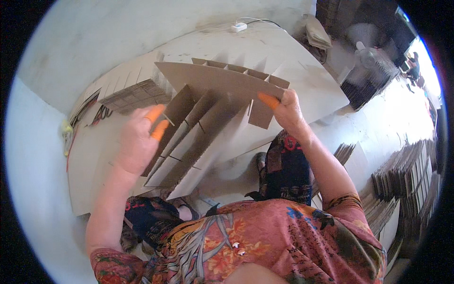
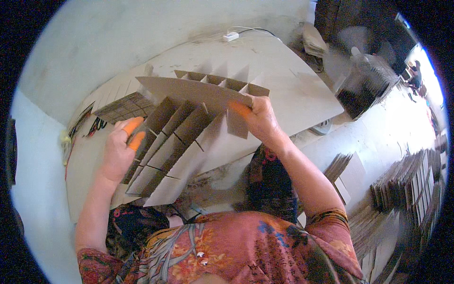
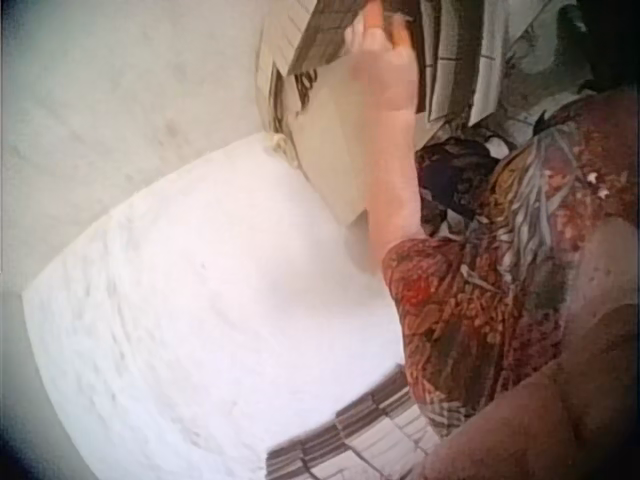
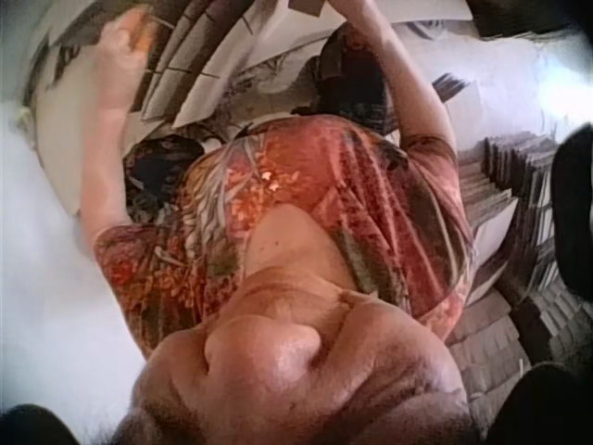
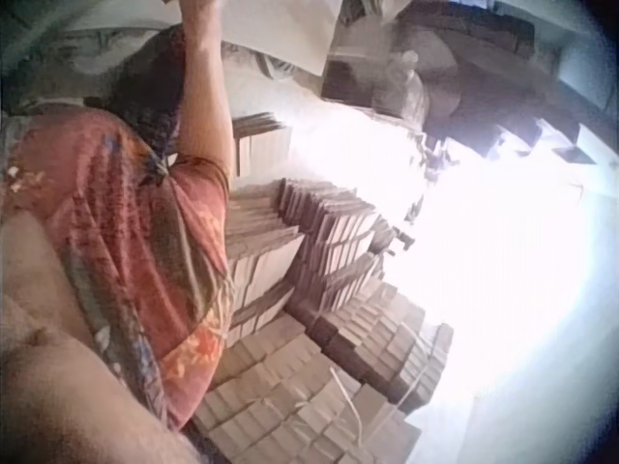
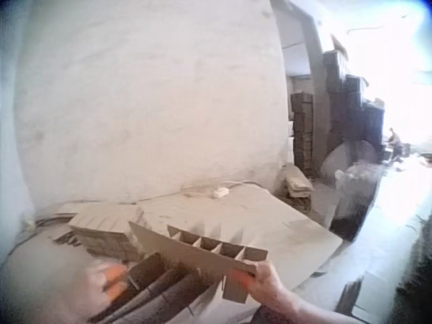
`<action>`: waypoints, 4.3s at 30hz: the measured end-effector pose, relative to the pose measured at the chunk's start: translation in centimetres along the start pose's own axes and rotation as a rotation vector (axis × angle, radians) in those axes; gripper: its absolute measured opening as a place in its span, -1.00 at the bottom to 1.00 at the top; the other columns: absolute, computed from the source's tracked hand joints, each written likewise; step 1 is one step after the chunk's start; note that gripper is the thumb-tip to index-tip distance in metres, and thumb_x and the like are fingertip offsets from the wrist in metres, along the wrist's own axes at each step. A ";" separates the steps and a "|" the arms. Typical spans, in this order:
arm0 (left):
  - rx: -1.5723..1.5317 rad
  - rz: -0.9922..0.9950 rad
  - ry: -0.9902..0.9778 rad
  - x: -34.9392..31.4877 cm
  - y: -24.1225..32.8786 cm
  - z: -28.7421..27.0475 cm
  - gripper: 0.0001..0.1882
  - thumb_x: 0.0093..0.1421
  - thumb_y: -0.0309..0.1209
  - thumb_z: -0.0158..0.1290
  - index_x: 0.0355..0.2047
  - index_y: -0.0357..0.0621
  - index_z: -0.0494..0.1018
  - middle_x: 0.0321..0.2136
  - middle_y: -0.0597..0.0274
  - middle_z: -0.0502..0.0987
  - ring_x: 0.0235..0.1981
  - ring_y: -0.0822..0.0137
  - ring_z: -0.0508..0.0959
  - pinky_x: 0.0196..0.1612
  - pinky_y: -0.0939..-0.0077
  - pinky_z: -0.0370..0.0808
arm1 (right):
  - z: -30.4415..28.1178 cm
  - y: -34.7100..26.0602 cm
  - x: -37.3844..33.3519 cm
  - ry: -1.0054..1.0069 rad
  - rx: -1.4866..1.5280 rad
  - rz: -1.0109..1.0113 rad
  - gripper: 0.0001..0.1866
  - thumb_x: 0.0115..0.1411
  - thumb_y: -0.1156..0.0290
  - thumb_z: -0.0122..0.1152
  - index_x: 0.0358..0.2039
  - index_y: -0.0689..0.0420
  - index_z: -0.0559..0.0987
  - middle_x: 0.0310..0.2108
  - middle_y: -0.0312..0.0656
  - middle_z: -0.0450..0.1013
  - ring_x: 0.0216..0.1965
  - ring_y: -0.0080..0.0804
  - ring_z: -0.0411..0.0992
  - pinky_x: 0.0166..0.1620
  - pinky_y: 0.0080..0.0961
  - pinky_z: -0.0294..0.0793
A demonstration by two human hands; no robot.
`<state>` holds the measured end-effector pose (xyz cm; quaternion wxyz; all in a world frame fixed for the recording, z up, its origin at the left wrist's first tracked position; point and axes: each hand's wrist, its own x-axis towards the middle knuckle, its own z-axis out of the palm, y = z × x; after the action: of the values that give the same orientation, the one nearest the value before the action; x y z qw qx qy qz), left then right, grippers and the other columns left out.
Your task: The person sits on the floor and repeatedly folds pre-scored cardboard sheets into accordion-style dividers. They pick up each sheet, fold it along the score lines, and place the finished piece into a growing stack on the floor.
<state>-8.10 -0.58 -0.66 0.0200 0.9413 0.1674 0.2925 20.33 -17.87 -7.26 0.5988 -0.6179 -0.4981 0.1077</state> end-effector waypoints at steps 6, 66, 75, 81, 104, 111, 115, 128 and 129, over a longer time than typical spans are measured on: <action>-0.116 0.068 -0.193 2.1 6.3 2.5 -0.75 0.07 -0.38 0.17 -0.24 -0.23 0.52 -0.45 0.06 0.51 -0.34 0.08 0.51 -0.33 0.26 0.47 | 0.4 0.6 -0.4 -0.065 -0.149 0.094 -0.80 0.22 0.37 0.22 -0.25 0.23 0.61 -0.53 -0.29 0.51 -0.42 -0.69 0.33 -0.36 -0.56 0.39; -0.505 -0.549 -0.602 3.6 -5.8 5.8 -0.67 0.22 -0.20 0.10 -0.43 -0.29 0.54 -0.64 0.43 0.41 -0.56 0.59 0.31 -0.50 0.52 0.29 | -1.1 -1.8 -1.0 -0.420 -0.556 -0.158 -0.40 0.04 0.71 0.07 0.14 0.08 0.39 -0.34 0.17 0.48 -0.34 0.10 0.49 -0.27 -0.29 0.48; 0.143 -0.382 0.050 2.8 -16.9 7.3 -0.56 0.18 -0.14 0.11 -0.07 -0.23 0.50 -0.30 0.02 0.59 -0.28 0.15 0.56 -0.20 0.28 0.46 | 0.9 1.6 0.3 -0.258 -0.491 -0.314 -0.50 0.03 0.66 0.07 0.04 0.08 0.48 -0.47 0.04 0.47 -0.45 0.04 0.47 -0.38 -0.16 0.46; 0.469 -0.159 0.131 6.1 -20.2 9.1 -0.59 0.19 -0.26 0.08 0.01 -0.15 0.45 -0.22 -0.01 0.59 -0.08 0.08 0.54 0.03 0.26 0.42 | 1.8 3.8 1.9 -0.137 -0.492 -0.338 -0.54 0.07 0.62 0.13 0.02 0.05 0.49 -0.46 0.00 0.48 -0.45 0.02 0.47 -0.39 -0.17 0.45; -0.511 0.468 -0.068 2.5 3.0 3.3 -0.62 0.13 -0.52 0.13 -0.01 -0.25 0.47 0.01 0.00 0.48 0.03 0.08 0.50 0.10 0.39 0.42 | 4.8 -6.0 1.6 0.180 0.786 0.353 -0.72 0.26 0.41 0.12 -0.09 0.30 0.51 -0.21 -0.14 0.54 -0.26 -0.39 0.53 -0.18 -0.47 0.52; -0.687 -0.590 0.287 4.8 -7.4 0.6 -0.61 0.14 -0.45 0.20 -0.03 -0.35 0.46 -0.33 0.09 0.58 -0.39 0.50 0.54 -0.28 0.60 0.54 | 1.8 -8.6 -1.7 0.117 0.116 0.001 -0.81 0.22 0.46 0.18 -0.16 0.20 0.60 -0.30 -0.33 0.56 -0.26 -0.58 0.46 -0.16 -0.57 0.44; -0.894 -0.672 0.047 3.7 -9.2 2.7 -0.69 0.17 -0.47 0.15 -0.13 -0.44 0.48 -0.37 0.17 0.59 -0.39 0.44 0.56 -0.28 0.60 0.55 | 2.3 -8.1 -2.6 -0.020 0.019 -0.044 -0.74 0.19 0.39 0.25 -0.15 0.25 0.55 -0.30 -0.26 0.54 -0.25 -0.49 0.43 -0.14 -0.50 0.40; -0.633 -0.668 -0.296 0.7 -11.0 5.5 -0.82 0.13 -0.43 0.16 -0.32 -0.32 0.59 -0.50 0.30 0.57 -0.50 0.53 0.46 -0.39 0.60 0.38 | 4.9 -1.5 -5.0 -0.070 -0.043 0.148 -0.81 0.19 0.44 0.25 -0.24 0.29 0.61 -0.46 -0.43 0.51 -0.40 -0.68 0.34 -0.36 -0.59 0.39; -0.524 -0.679 -0.336 0.7 -12.0 6.1 -0.81 0.14 -0.43 0.15 -0.30 -0.32 0.58 -0.52 0.30 0.57 -0.52 0.52 0.45 -0.39 0.57 0.39 | 4.4 -1.3 -5.4 -0.105 -0.050 0.157 -0.80 0.19 0.41 0.24 -0.26 0.29 0.61 -0.49 -0.29 0.52 -0.39 -0.69 0.30 -0.37 -0.51 0.42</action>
<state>-7.80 11.29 -6.95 0.3789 0.8308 0.3810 0.1451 13.91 -19.38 -9.84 0.5458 -0.6633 -0.4816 0.1740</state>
